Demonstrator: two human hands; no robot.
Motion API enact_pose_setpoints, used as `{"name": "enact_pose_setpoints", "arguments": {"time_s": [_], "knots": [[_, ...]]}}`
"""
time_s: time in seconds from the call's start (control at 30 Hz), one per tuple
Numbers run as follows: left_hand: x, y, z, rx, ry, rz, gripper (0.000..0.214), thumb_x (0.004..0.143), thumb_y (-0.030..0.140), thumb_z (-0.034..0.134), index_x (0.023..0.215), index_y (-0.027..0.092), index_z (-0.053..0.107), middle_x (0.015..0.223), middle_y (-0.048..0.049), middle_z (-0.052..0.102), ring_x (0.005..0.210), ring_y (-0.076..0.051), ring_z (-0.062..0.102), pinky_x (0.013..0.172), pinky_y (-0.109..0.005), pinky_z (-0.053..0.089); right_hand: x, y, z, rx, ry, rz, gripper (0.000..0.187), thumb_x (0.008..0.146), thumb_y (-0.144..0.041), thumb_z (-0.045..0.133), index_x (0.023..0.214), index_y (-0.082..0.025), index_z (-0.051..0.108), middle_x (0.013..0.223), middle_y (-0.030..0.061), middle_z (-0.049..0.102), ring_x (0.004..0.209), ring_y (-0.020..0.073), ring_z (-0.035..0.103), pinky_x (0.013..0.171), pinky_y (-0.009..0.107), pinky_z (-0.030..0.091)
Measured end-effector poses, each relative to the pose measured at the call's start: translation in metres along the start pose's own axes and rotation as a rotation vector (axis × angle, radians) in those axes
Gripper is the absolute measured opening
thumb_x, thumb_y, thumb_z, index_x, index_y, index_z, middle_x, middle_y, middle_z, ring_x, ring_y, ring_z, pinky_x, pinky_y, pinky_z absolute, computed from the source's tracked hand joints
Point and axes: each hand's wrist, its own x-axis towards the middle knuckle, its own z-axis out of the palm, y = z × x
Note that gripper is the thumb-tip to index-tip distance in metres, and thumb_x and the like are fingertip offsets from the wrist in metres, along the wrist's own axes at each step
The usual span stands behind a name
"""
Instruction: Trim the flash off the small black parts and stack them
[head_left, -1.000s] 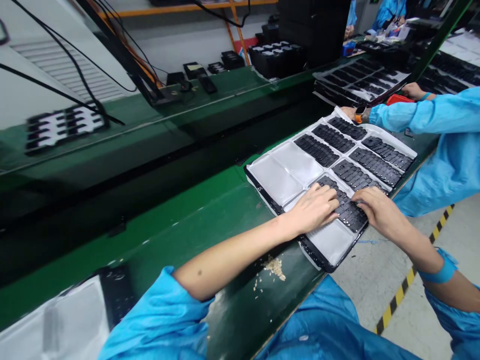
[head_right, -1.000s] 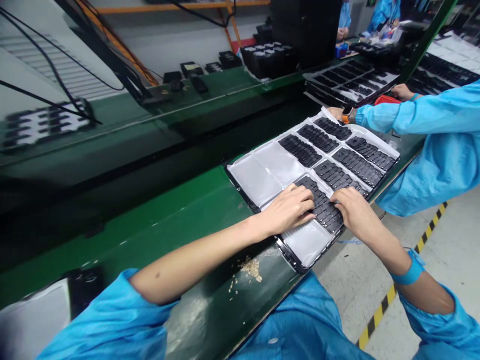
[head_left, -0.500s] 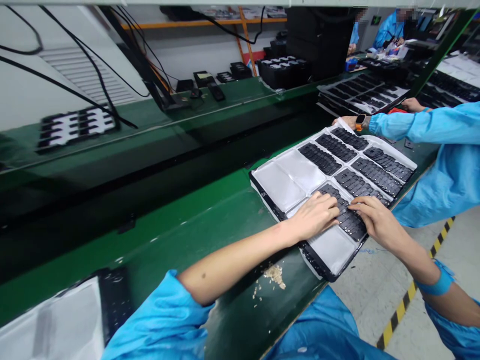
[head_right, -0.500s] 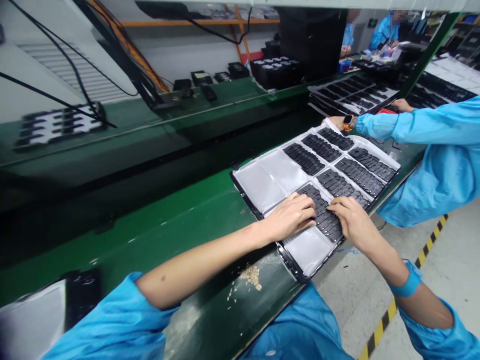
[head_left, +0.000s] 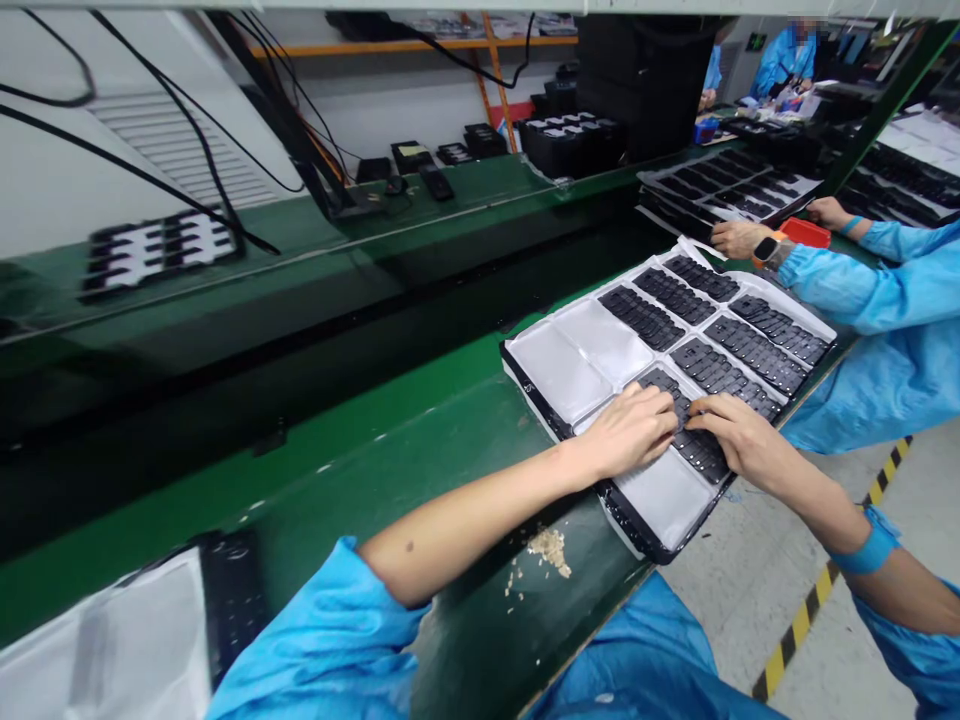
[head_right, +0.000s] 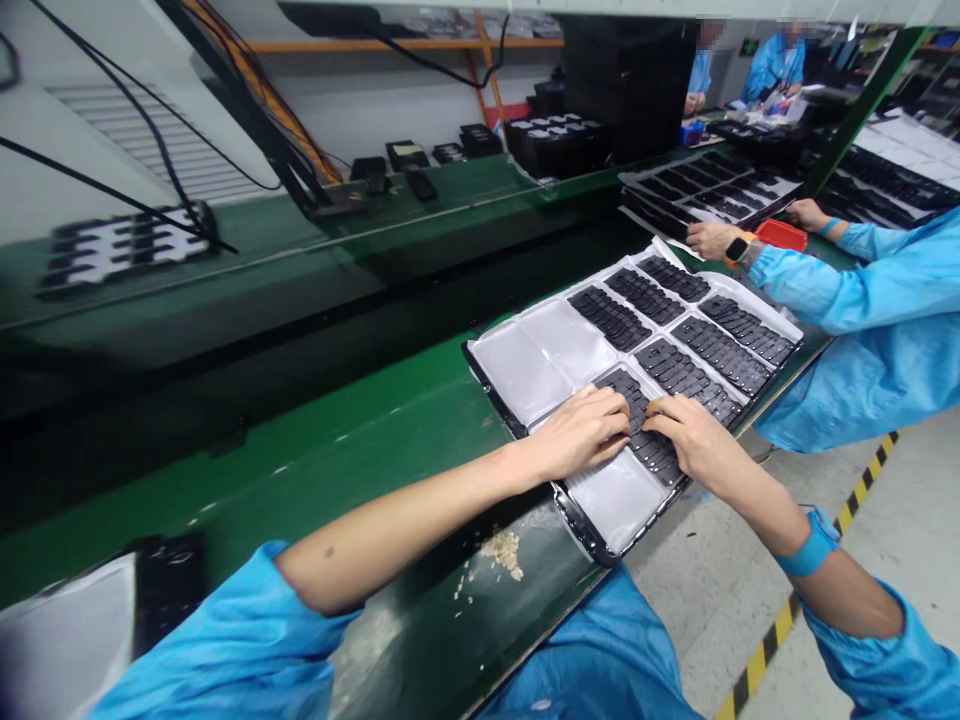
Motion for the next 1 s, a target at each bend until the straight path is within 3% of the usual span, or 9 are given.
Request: {"name": "enact_pose_setpoints", "arguments": {"time_s": [0.47,0.7,1.0], "knots": [[0.002,0.006,-0.004,0.133,-0.033,0.002,0.021,0.107,0.021,0.052,0.099,0.014,0.070,0.107,-0.0111,0.069,0.098,-0.025,0.060,0.086,-0.041,0.042,0.003,0.005,-0.005,0.052,-0.005,-0.042,0.040,0.097,0.003,0.039,0.107,-0.023,0.068,0.118,0.0129,0.072,0.108,0.0284,0.066,0.092,0.046,0.058],[0.003,0.011,-0.006,0.152,-0.066,-0.062,0.018,0.105,0.024,0.057,0.100,0.013,0.070,0.107,-0.0120,0.069,0.101,-0.027,0.062,0.089,-0.042,0.043,0.005,0.005,-0.003,0.031,-0.009,-0.081,0.037,0.102,0.001,0.040,0.115,-0.019,0.067,0.115,0.0129,0.072,0.102,0.0275,0.063,0.091,0.045,0.055],[0.010,0.025,-0.008,0.299,-0.096,-0.066,0.024,0.109,0.015,0.045,0.100,0.012,0.067,0.101,-0.0116,0.069,0.100,-0.028,0.064,0.088,-0.042,0.041,0.007,0.009,0.001,0.024,-0.019,-0.077,0.038,0.100,0.004,0.040,0.110,-0.021,0.067,0.112,0.0118,0.071,0.101,0.0278,0.060,0.091,0.045,0.052]]}}
